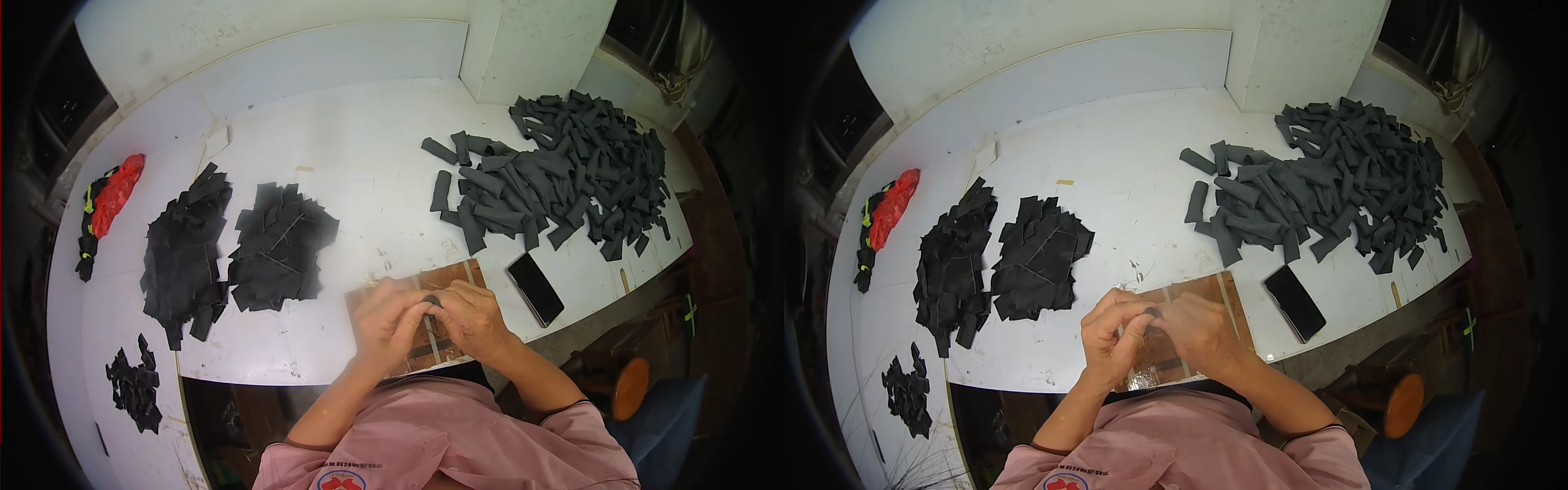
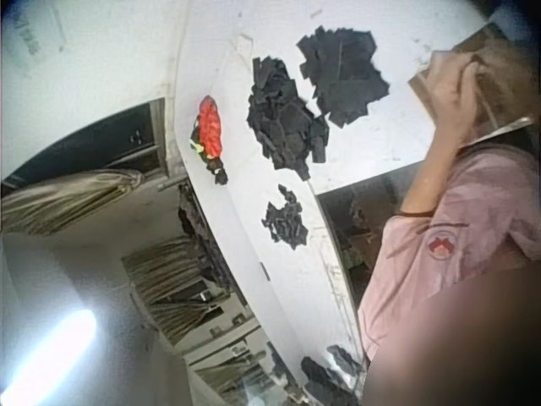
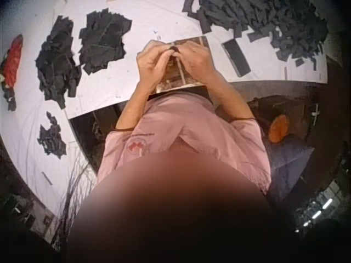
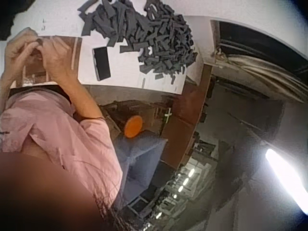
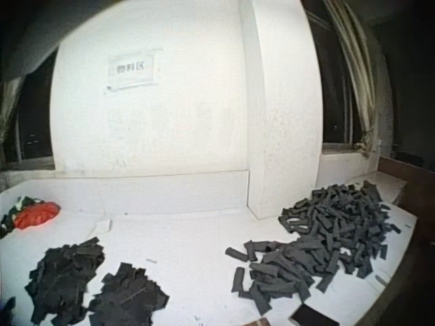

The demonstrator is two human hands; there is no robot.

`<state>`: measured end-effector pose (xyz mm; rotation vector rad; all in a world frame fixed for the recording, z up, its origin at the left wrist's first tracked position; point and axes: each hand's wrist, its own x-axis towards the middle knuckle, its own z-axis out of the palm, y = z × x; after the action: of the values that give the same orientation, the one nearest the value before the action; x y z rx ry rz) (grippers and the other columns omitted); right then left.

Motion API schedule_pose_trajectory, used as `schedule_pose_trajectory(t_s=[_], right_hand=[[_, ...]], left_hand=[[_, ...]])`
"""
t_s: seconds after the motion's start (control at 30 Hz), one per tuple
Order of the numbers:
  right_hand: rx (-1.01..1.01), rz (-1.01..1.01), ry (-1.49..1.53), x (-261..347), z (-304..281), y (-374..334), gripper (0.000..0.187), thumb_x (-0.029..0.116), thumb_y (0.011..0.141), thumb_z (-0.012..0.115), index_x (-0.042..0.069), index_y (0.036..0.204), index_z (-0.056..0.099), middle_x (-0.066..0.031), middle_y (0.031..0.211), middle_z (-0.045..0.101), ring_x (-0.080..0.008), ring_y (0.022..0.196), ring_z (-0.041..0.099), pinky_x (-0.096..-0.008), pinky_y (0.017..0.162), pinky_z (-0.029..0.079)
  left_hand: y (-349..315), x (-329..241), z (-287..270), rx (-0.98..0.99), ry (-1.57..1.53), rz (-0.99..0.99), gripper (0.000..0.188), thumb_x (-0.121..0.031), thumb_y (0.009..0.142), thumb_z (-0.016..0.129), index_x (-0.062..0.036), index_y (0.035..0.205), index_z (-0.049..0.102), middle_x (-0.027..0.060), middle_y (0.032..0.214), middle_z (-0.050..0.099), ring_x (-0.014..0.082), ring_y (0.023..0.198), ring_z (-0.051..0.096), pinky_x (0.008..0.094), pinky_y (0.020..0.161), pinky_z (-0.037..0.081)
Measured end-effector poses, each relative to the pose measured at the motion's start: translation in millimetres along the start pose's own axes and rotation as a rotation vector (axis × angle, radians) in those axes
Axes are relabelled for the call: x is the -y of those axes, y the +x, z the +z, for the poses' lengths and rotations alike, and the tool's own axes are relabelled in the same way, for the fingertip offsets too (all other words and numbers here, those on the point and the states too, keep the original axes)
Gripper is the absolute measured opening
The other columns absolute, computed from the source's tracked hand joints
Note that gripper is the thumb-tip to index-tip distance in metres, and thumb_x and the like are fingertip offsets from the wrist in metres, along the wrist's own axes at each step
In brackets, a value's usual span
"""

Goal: The recorder is folding and manually trimming black foam pieces at a workbench.

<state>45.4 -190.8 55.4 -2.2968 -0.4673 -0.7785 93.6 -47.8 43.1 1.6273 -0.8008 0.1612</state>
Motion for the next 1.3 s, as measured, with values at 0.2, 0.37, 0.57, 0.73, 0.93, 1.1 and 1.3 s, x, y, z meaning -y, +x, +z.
schedule_pose_trajectory(t_s=[0.2,0.37,0.57,0.73,0.93,1.1,1.3], right_hand=[[0.003,-0.014,-0.098,6,-9,6,0.013,0.006,0.069,0.064,0.002,0.078,0.055,-0.0063,0.059,0.045,-0.0202,0.052,0.046,-0.0309,0.046,0.039],[-0.025,-0.017,-0.126,13,-14,10,0.019,0.004,0.065,0.066,0.0,0.082,0.056,-0.0069,0.062,0.048,-0.0207,0.053,0.048,-0.031,0.046,0.04],[-0.035,-0.069,-0.102,50,-35,25,0.026,-0.003,0.059,0.063,-0.004,0.084,0.057,-0.0132,0.071,0.056,-0.0266,0.058,0.053,-0.0303,0.049,0.042],[0.039,-0.041,0.111,91,-29,10,0.02,0.008,0.065,0.065,-0.005,0.077,0.057,-0.0137,0.068,0.056,-0.0262,0.059,0.055,-0.0301,0.052,0.043],[0.54,0.27,0.358,86,7,-34,0.024,0.022,0.072,0.064,-0.001,0.077,0.058,-0.0107,0.065,0.055,-0.0237,0.057,0.053,-0.0293,0.051,0.041],[0.74,0.379,0.288,88,36,-72,0.015,0.012,0.072,0.062,-0.001,0.077,0.058,-0.0122,0.064,0.054,-0.0246,0.056,0.053,-0.0301,0.051,0.04],[0.732,0.235,0.017,103,61,-90,0.014,0.008,0.071,0.063,-0.003,0.075,0.057,-0.0149,0.066,0.054,-0.0287,0.06,0.053,-0.033,0.054,0.041]], left_hand=[[6,-10,-1,-0.045,-0.075,-0.001,0.01,0.0,0.075,0.059,0.0007,0.084,0.062,0.0072,0.075,0.056,0.0126,0.067,0.052,0.0216,0.058,0.04],[4,-13,-2,-0.031,-0.253,-0.072,0.017,-0.003,0.076,0.058,0.0021,0.093,0.06,0.0099,0.085,0.057,0.0145,0.075,0.052,0.0229,0.066,0.041],[-10,-39,-15,-0.134,0.058,0.115,0.045,-0.004,0.07,0.06,0.0056,0.113,0.047,0.0163,0.1,0.056,0.0223,0.088,0.052,0.0332,0.074,0.043],[-56,-43,-12,0.005,-0.001,0.157,0.048,-0.002,0.066,0.059,0.0047,0.112,0.047,0.0169,0.087,0.057,0.0284,0.068,0.055,0.0351,0.06,0.044],[-179,-14,-73,0.057,0.306,-0.413,0.032,0.0,0.069,0.05,-0.003,0.1,0.054,0.0165,0.076,0.058,0.0312,0.07,0.058,0.0396,0.058,0.045],[-340,63,-91,-0.469,0.121,-1.214,0.02,-0.001,0.072,0.045,0.0003,0.084,0.061,0.0118,0.066,0.058,0.0203,0.055,0.055,0.0316,0.049,0.043],[-407,98,-95,-0.842,-0.169,-1.489,0.01,-0.005,0.072,0.051,-0.0025,0.075,0.06,0.0024,0.056,0.053,0.01,0.042,0.046,0.025,0.036,0.036]])
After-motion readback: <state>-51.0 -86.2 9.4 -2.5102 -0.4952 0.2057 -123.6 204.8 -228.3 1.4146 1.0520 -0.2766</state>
